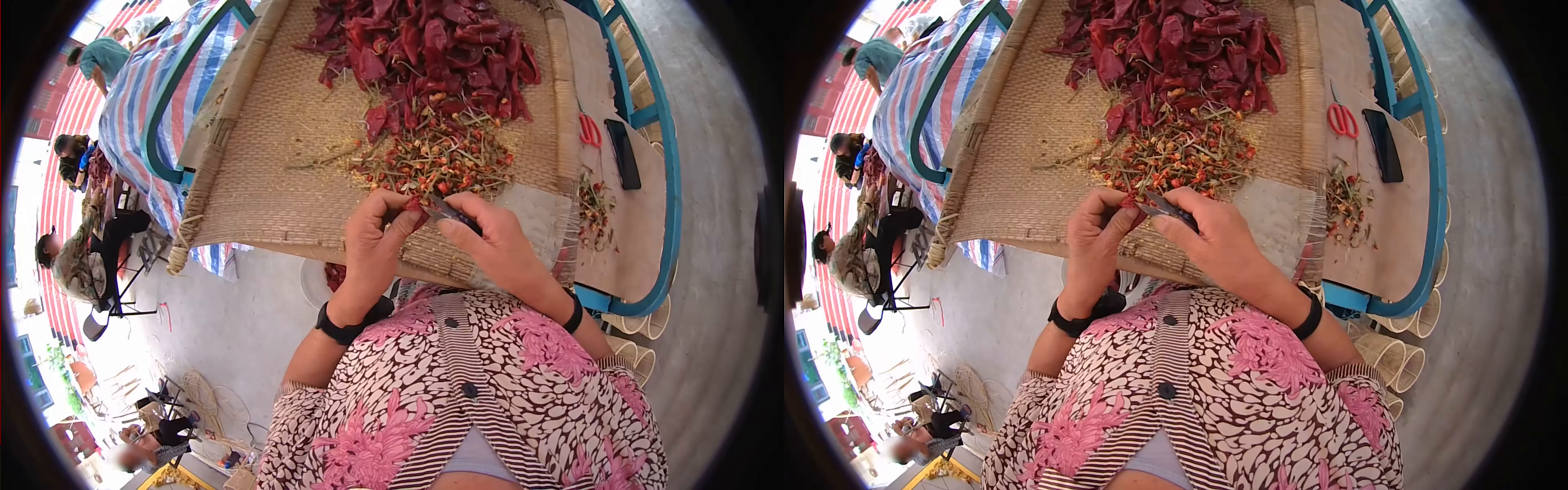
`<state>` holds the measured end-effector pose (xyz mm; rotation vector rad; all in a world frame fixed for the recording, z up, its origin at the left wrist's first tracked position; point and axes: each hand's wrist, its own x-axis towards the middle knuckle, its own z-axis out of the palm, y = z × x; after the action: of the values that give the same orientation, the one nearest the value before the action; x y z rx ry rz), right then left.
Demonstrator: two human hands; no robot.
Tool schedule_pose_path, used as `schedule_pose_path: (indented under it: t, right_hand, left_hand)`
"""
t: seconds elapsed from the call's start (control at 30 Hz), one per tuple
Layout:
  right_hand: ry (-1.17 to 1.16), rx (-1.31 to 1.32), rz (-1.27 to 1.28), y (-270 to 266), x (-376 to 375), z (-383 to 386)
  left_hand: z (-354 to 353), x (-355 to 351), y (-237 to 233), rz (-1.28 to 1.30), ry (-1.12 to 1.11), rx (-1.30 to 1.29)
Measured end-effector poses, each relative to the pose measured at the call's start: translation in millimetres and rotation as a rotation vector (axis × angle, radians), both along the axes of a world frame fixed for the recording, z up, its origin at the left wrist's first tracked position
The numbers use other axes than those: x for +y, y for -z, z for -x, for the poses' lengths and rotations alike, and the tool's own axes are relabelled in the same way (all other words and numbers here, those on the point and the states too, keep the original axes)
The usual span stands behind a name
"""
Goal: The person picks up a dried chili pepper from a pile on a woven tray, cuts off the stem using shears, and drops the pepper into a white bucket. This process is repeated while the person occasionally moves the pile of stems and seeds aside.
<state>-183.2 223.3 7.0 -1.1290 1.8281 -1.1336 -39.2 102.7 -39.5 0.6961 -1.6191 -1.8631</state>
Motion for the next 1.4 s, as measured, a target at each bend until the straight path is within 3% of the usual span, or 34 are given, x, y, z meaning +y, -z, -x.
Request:
schedule_pose_path:
  t: [0.13, 0.23, 0.33, 0.43, 0.53, 0.63, 0.73, 0.83, 0.93, 1.03, 1.13, 1.27, 1.4]
  right_hand:
    - [0.015, 0.314, 0.095, 4, 0, -4]
    - [0.027, 0.422, 0.059, 2, -1, -7]
    - [0.004, 0.284, 0.031, 5, -3, -6]
    - [0.030, -0.021, 0.114, 15, -2, -8]
    - [-0.002, -0.560, 0.005, 11, 0, -6]
    - [-0.044, -1.029, -0.069, 10, 3, 0]
    - [0.032, -1.270, -0.154, 6, 4, -2]
    - [0.006, -1.453, -0.128, 10, 4, -3]
    - [-0.014, -1.649, -0.078, 11, 6, -4]
    - [0.115, -1.405, 0.107, 13, 1, 12]
    - [0.209, -1.457, 0.095, 12, 6, 20]
    - [0.365, -1.886, -0.092, 28, 6, 33]
    - [0.285, -1.971, -0.071, 57, 18, 40]
  left_hand:
    - [3, 4, 3, 0.020, -0.042, 0.040]
    - [3, 4, 10, 0.191, -0.086, 0.002]
    - [3, 3, 4, 0.410, -0.098, -0.054]
    - [5, 6, 3, 0.477, -0.107, -0.037]
    - [3, 10, 7, 0.366, -0.078, 0.015]
    - [4, 13, 4, 0.056, -0.048, 0.173]
    - [4, 15, -3, -0.189, -0.016, 0.276]
    - [3, 10, 11, -0.294, 0.089, 0.327]
    - [4, 14, 18, -0.438, 0.056, 0.379]
    - [3, 21, 21, -0.230, 0.012, 0.235]
    - [1, 21, 16, -0.328, 0.016, 0.207]
    - [1, 11, -9, -0.278, 0.048, 0.165]
    - [-15, -14, -36, 0.019, 0.014, -0.090]
